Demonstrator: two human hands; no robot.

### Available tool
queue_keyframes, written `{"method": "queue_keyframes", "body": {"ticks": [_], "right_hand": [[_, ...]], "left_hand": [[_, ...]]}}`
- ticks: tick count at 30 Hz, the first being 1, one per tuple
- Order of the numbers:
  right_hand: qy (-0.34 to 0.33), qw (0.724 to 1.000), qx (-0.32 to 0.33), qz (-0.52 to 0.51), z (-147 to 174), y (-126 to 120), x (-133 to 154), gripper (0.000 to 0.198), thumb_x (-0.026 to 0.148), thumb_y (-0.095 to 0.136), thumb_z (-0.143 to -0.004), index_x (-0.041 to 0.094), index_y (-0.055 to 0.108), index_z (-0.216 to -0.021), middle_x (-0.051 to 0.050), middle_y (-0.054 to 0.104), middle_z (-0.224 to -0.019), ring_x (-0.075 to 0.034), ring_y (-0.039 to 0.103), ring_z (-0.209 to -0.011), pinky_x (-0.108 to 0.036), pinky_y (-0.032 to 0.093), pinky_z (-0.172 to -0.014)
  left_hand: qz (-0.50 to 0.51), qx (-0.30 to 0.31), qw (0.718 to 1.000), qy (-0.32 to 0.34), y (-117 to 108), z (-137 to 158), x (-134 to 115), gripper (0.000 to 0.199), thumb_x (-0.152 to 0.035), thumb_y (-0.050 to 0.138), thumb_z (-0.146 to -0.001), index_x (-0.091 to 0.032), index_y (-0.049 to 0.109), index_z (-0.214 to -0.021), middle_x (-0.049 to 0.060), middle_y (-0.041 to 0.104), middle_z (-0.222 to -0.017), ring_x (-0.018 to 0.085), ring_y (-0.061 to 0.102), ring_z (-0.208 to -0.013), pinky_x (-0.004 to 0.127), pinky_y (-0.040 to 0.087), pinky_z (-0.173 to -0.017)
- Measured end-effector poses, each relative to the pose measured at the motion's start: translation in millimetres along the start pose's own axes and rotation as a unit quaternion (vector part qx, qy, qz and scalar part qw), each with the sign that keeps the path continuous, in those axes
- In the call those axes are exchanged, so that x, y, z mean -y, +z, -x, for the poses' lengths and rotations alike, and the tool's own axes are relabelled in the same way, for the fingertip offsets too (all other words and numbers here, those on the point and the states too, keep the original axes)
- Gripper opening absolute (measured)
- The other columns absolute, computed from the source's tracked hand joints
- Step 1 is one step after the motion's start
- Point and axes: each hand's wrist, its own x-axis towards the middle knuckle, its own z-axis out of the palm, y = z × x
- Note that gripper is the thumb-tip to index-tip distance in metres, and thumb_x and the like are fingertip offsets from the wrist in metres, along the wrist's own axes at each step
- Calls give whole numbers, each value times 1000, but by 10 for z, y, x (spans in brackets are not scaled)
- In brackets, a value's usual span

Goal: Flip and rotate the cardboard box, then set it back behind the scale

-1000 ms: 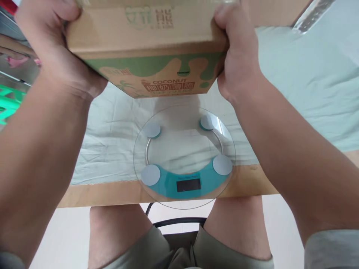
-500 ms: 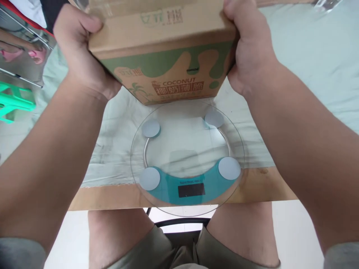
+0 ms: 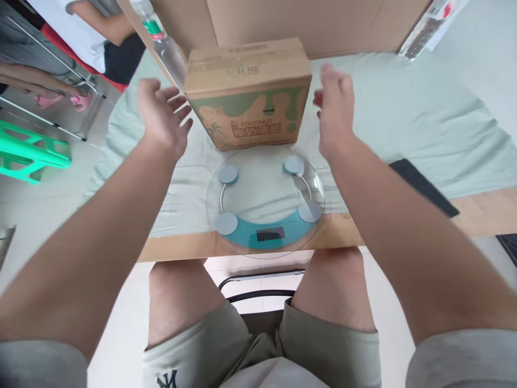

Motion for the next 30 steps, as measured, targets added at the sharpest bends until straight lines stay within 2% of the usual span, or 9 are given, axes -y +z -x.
{"method": "queue_keyframes", "body": {"ticks": [1,3,5,9,14,17,20,23,30], "right_hand": [[-13,1000,-19,-7,128,-156,-48,25,35,56,-118,16,57,-102,10,46,-70,-2,44,-61,-16,35,-60],[-31,999,-31,-24,388,-470,-183,39,24,61,-115,17,42,-81,11,26,-62,-2,23,-53,-17,20,-52],[-37,998,-31,-39,607,-731,-350,54,23,67,-112,18,31,-72,11,19,-59,-1,19,-52,-17,16,-50],[-31,997,-31,-57,836,-1036,-642,65,36,75,-110,18,27,-69,13,13,-57,0,14,-50,-16,17,-48],[-26,998,-40,-50,864,-1191,-801,69,47,75,-110,19,25,-69,13,14,-56,0,14,-49,-16,18,-47],[-33,998,-42,-37,839,-1206,-869,67,47,75,-110,18,29,-70,13,16,-57,0,14,-50,-16,18,-47],[-46,998,-38,-11,809,-1207,-967,62,47,75,-110,17,37,-71,12,19,-58,0,17,-50,-15,20,-48],[-49,998,-29,33,771,-1236,-1058,55,48,73,-111,15,47,-76,11,26,-60,-1,22,-52,-15,23,-49],[-37,989,-6,143,727,-1267,-1070,45,51,73,-111,12,62,-91,7,48,-70,-2,39,-59,-15,38,-55]], "left_hand": [[13,-17,1000,2,-87,162,43,30,-42,44,-115,-17,56,-104,7,59,-111,17,69,-102,34,57,-101],[86,-23,996,-8,-237,521,140,25,-38,63,-101,-20,51,-88,5,56,-93,16,62,-81,26,51,-73],[94,-10,995,1,-337,859,242,34,-34,69,-87,-21,42,-73,1,42,-76,12,47,-63,23,40,-59],[77,19,996,26,-443,1302,397,49,-30,69,-62,-22,21,-58,-5,14,-61,7,19,-52,24,19,-51],[39,21,999,15,-627,1459,466,50,-26,63,-52,-22,13,-53,-6,5,-57,4,11,-52,26,9,-55],[27,20,999,2,-770,1451,549,54,-27,67,-59,-23,14,-52,-7,6,-55,4,11,-51,26,10,-54],[17,24,1000,-10,-889,1427,698,67,-39,83,-84,-22,25,-56,-10,13,-54,5,15,-52,23,16,-51],[13,25,999,-21,-950,1400,839,68,-53,83,-104,-20,38,-66,-11,24,-56,5,21,-51,20,23,-48],[-1,20,999,-47,-903,1312,902,50,-48,77,-111,-16,55,-79,-10,36,-62,4,27,-50,18,28,-46]]}}
